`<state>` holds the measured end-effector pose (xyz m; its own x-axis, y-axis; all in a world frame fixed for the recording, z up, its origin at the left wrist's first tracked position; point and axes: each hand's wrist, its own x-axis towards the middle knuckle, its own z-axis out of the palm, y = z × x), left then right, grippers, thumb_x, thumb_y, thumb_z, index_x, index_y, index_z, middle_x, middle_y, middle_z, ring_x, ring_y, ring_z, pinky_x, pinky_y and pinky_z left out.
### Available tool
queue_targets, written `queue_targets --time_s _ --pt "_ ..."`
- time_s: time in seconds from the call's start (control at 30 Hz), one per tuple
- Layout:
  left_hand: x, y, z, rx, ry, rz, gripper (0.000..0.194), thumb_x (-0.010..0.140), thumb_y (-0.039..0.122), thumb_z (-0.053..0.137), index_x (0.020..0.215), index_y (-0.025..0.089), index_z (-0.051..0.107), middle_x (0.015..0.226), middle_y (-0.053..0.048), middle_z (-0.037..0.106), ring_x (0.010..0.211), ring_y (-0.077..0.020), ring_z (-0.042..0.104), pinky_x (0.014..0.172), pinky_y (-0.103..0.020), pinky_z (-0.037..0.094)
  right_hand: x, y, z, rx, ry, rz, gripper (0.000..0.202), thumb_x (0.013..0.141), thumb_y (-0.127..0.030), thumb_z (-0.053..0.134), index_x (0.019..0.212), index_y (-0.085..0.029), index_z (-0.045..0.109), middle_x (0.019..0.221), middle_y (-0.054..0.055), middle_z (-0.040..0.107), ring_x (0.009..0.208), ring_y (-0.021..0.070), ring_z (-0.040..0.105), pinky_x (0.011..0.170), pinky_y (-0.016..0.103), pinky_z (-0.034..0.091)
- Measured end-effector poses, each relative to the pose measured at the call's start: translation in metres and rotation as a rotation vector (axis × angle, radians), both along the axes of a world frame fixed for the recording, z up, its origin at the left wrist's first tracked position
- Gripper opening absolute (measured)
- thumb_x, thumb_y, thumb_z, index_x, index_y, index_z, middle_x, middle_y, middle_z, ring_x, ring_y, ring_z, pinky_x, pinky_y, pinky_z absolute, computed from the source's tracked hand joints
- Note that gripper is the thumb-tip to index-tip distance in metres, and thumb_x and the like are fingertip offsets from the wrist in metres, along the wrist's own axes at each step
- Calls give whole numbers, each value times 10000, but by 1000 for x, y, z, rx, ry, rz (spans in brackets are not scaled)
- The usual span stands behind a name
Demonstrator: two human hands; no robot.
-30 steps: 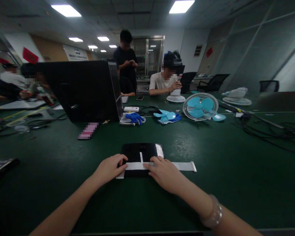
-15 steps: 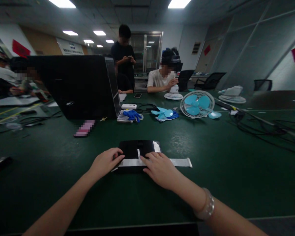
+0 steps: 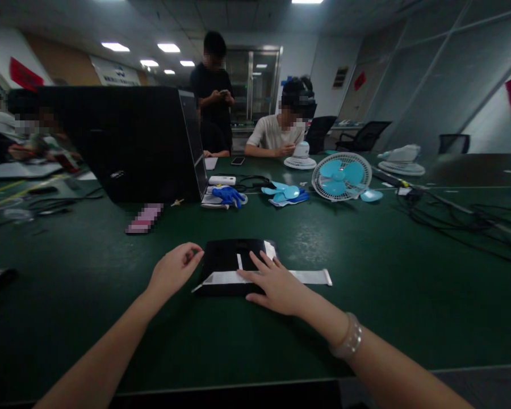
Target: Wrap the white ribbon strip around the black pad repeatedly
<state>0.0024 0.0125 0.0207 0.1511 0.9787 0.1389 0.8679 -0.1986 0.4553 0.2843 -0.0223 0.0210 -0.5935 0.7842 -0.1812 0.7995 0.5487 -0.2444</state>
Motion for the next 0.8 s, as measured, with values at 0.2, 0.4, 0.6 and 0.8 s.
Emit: queue_targets --time_s 0.2,0.4,0.6,0.8 --pt "-2 0 -2 -17 -1 -2 331 924 471 394 1029 246 612 838 -6 605 657 -143 556 534 -238 384 7 2 1 -7 -23 -46 646 905 -647 386 1490 -403 261 1594 35 6 1427 374 62 1116 607 159" --pt "-5 1 -3 -81 -26 -20 371 915 497 391 1071 237 604 900 -24 611 702 -159 574 556 -246 425 67 22 -7 47 -135 -284 679 896 -690 314 1500 -389 242 1596 47 39 1418 393 99 1091 612 224" --pt "-6 2 -7 -100 -38 -45 377 906 503 402 1095 243 600 900 -22 613 702 -161 576 553 -247 426 172 44 -23 14 -239 -689 691 883 -664 354 1504 -386 237 1597 32 44 1420 391 87 1104 578 221" --pt "-5 1 -6 -107 -21 -42 365 908 488 404 1102 247 597 894 -20 611 704 -158 577 556 -246 423 259 42 -22 -33 -289 -1006 684 926 -593 294 1515 -246 268 1572 183 106 1400 427 143 1117 550 170"
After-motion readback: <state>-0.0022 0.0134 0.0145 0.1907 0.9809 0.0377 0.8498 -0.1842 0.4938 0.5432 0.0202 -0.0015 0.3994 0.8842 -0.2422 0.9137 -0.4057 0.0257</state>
